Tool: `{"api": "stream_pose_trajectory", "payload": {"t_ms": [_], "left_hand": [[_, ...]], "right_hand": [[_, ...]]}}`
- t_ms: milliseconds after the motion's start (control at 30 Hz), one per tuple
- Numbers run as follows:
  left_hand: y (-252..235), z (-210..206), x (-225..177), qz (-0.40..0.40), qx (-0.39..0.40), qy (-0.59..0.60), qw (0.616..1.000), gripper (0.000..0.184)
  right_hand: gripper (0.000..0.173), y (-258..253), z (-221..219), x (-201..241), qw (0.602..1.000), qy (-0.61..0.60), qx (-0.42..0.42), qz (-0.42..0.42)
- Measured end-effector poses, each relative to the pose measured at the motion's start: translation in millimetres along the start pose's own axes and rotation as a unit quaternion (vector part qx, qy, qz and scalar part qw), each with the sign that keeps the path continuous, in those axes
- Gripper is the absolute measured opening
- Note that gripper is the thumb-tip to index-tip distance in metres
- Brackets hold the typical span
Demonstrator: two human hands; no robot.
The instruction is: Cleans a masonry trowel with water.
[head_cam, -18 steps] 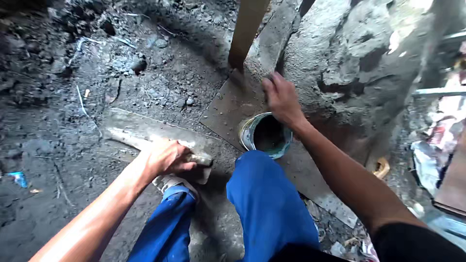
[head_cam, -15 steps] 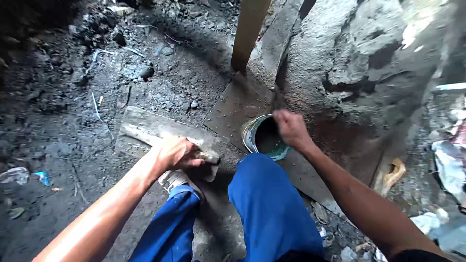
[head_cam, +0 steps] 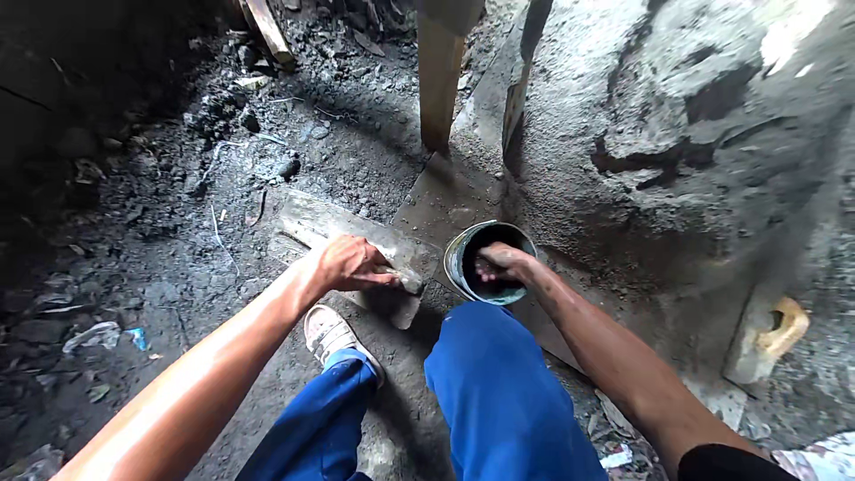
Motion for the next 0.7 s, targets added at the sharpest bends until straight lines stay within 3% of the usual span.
{"api": "stream_pose_trajectory", "payload": {"t_ms": [67, 167, 200, 267, 300, 333, 433, 600, 700], "left_hand": [[-7.6, -1.1, 6.3, -0.011, 0.001, 0.019, 1.000, 0.063], [-23.5, -2.7, 8.1, -0.027, 0.010, 0.044, 0.999, 0.070], [-27.4, 0.7, 6.3, -0.037, 0.004, 0.052, 0.998, 0.071], [-29.6, 11.8, -0.6, -0.063, -0.010, 0.069, 0.996, 0.073], [-26.5, 15.4, -5.3, -0.075, -0.015, 0.077, 0.994, 0.072], [-21.5, 18.0, -9.2, -0.086, -0.024, 0.075, 0.993, 0.072], [-3.6, 29.2, -21.0, -0.121, -0.064, 0.037, 0.990, 0.069], [20.2, 26.6, -48.9, -0.207, -0.087, -0.007, 0.974, 0.073], [33.8, 21.3, -60.2, -0.243, -0.091, -0.021, 0.965, 0.077]], "right_hand": [[0.037, 49.8, -17.5, 39.1, 0.986, -0.097, 0.111, 0.074], [0.044, 122.5, -58.6, 113.2, 0.942, -0.033, 0.160, 0.294], [0.040, 136.4, -75.4, 135.3, 0.903, 0.053, 0.154, 0.397], [0.028, 147.1, -108.1, 158.7, 0.752, 0.331, 0.103, 0.561], [0.028, 142.7, -120.5, 156.6, 0.674, 0.437, 0.089, 0.589], [0.030, 137.7, -128.8, 151.9, 0.629, 0.495, 0.094, 0.592], [0.038, 131.0, -140.6, 153.2, 0.596, 0.559, 0.144, 0.559], [0.037, 117.5, -164.6, 180.5, 0.601, 0.552, 0.214, 0.537], [0.043, 98.0, -185.7, 186.6, 0.588, 0.562, 0.202, 0.546]]}}
Point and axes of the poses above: each hand's wrist, its own y-axis away from the middle knuckle, its own z-axis out of the back of the hand, x = y × z, the point moved 8 cm from there along -y, towards the middle knuckle, and after that the axes turned 3 degrees about x, right-handed, at the moved point
